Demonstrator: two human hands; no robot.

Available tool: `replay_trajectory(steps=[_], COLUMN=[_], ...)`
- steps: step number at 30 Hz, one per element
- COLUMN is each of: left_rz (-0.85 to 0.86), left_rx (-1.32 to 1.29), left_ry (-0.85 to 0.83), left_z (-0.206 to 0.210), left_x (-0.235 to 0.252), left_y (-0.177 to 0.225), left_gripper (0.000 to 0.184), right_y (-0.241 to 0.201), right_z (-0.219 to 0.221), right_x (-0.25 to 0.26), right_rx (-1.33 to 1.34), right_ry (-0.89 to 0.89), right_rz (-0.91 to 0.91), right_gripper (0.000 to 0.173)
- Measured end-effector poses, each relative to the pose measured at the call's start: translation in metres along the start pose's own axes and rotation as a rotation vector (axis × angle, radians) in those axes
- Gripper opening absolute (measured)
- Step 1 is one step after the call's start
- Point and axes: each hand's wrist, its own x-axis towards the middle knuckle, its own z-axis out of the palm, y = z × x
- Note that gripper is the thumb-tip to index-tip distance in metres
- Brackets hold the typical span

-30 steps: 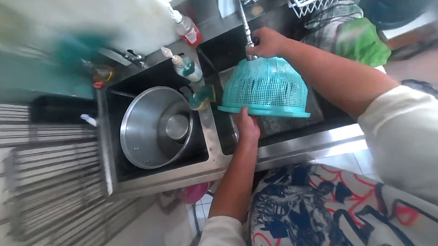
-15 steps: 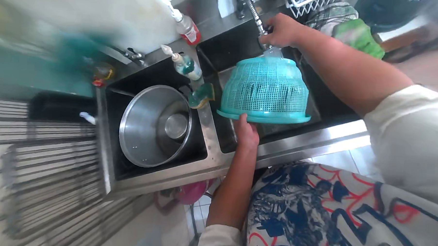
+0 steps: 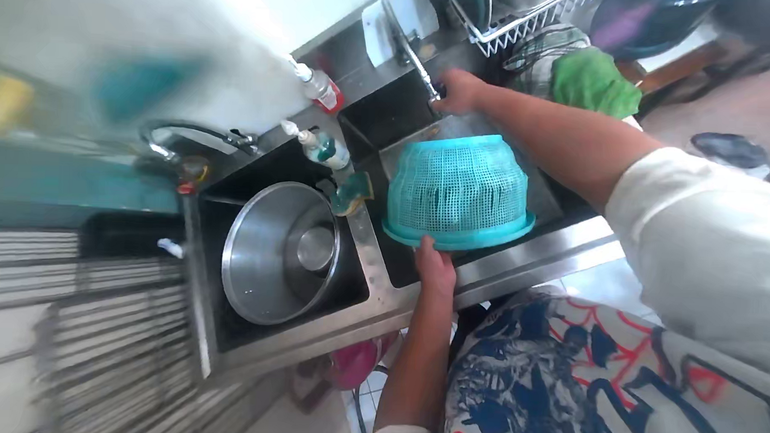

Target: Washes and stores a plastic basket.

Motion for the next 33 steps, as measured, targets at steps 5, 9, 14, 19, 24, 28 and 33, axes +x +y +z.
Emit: replay_trajectory(steps=[5, 9, 14, 19, 24, 28, 33], left_rz=[-0.045, -0.087, -0.120, -0.124, -0.048, 0.084, 0.114], left_rx=[0.004, 0.006, 0.028, 0.031, -0.072, -0.034, 0.173], left_ry=[0.024, 0.035, 0.056, 0.060, 0.086, 0.239, 0.360], left_z=[-0.007, -0.011, -0.012, -0.011, -0.006, 0.013, 0.023], left_x=[-0.008, -0.009, -0.012, -0.009, -0.008, -0.005, 0.018], left_y=[-0.004, -0.002, 0.003, 0.007, 0.005, 0.002, 0.010], left_gripper=[0.033, 0.034, 0.033, 0.034, 0.039, 0.038, 0.030], right_y=[0.004, -0.013, -0.011, -0.009, -0.007, -0.024, -0.032], right_z=[0.021, 0.032, 0.035, 0.027, 0.026, 0.025, 0.010], right_x=[0.014, 0.015, 0.016, 0.011, 0.017, 0.017, 0.018], right_rx=[0.025, 0.112, 0.030, 0.075, 0.006, 0.079, 0.095], right_ry=[0.016, 0.016, -0.011, -0.026, -0.048, -0.063, -0.130], right_rz=[0.037, 0.003, 0.079, 0.054, 0.095, 0.009, 0.036], right_gripper=[0.044, 0.044, 0.046, 0.050, 0.051, 0.046, 0.044])
